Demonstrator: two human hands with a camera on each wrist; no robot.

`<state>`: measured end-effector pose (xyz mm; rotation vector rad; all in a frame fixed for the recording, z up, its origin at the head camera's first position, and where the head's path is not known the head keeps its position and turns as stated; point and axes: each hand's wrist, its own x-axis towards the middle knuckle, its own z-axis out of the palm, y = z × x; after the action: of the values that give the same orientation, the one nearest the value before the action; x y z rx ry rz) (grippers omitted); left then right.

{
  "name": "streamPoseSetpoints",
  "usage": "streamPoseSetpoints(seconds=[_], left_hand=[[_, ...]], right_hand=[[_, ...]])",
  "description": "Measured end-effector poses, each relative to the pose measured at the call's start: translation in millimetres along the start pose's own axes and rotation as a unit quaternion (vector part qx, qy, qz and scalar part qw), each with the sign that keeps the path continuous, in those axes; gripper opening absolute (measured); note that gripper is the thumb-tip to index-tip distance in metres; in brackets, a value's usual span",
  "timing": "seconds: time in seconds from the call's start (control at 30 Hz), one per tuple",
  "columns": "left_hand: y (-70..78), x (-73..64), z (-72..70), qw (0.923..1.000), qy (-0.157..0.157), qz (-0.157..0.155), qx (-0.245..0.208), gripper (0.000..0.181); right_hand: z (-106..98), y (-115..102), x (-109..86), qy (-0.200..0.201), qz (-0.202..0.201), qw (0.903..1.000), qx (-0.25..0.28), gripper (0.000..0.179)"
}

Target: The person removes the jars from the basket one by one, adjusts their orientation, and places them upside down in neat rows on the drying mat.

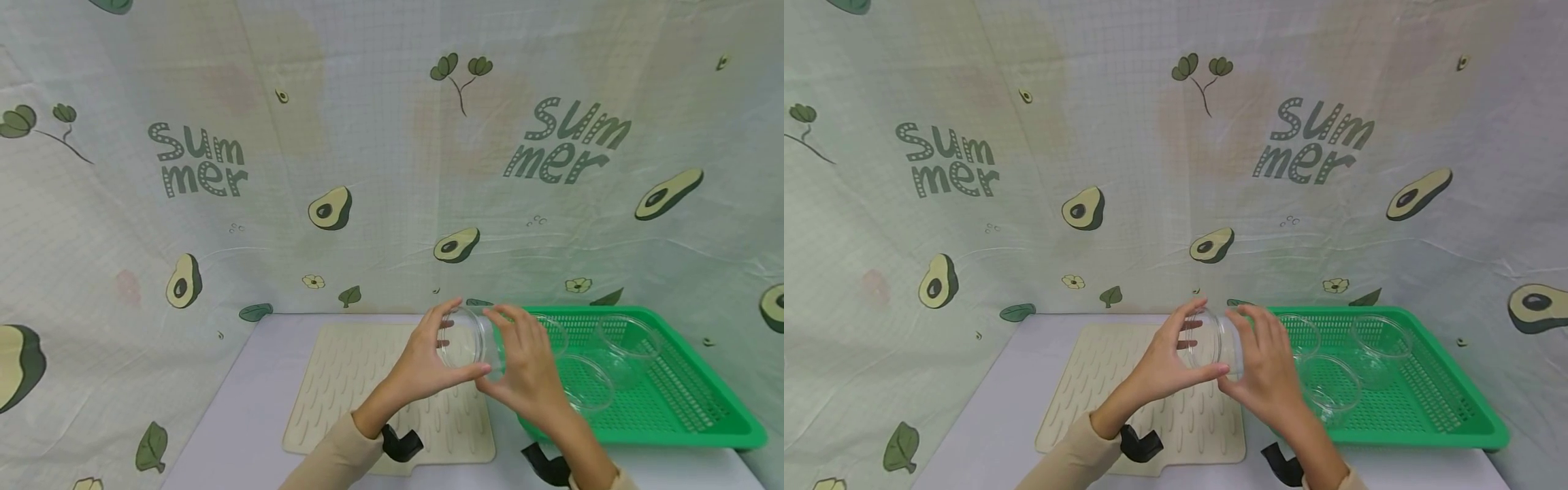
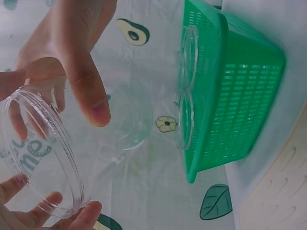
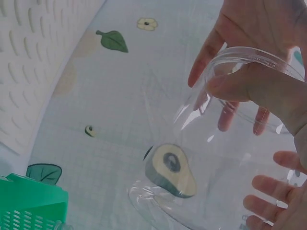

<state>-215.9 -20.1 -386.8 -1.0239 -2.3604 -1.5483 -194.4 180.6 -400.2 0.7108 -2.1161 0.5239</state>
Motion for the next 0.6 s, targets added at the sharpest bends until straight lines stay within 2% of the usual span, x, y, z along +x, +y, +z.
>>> streamPoseSetpoints(seconds=[0.33, 0.43, 0.6], left_hand=[[-6.3, -2.3, -0.8, 1.0000, 0.007, -0.003, 0.003, 0.087], [-7.9, -3.3, -1.9, 1.0000, 0.007, -0.003, 0.002, 0.086], [-10.6, -5.1, -4.1, 1.0000, 0.006, -0.005, 0.001, 0.085]], right_hand=[[4.5, -6.8, -2.2, 0.007, -0.005, 0.9998, -0.017, 0.097], [5.2, -8.3, -2.7, -0.001, -0.002, 0.9998, -0.022, 0.097], [4.0, -10.1, -4.3, -0.038, 0.010, 0.9989, -0.027, 0.104]])
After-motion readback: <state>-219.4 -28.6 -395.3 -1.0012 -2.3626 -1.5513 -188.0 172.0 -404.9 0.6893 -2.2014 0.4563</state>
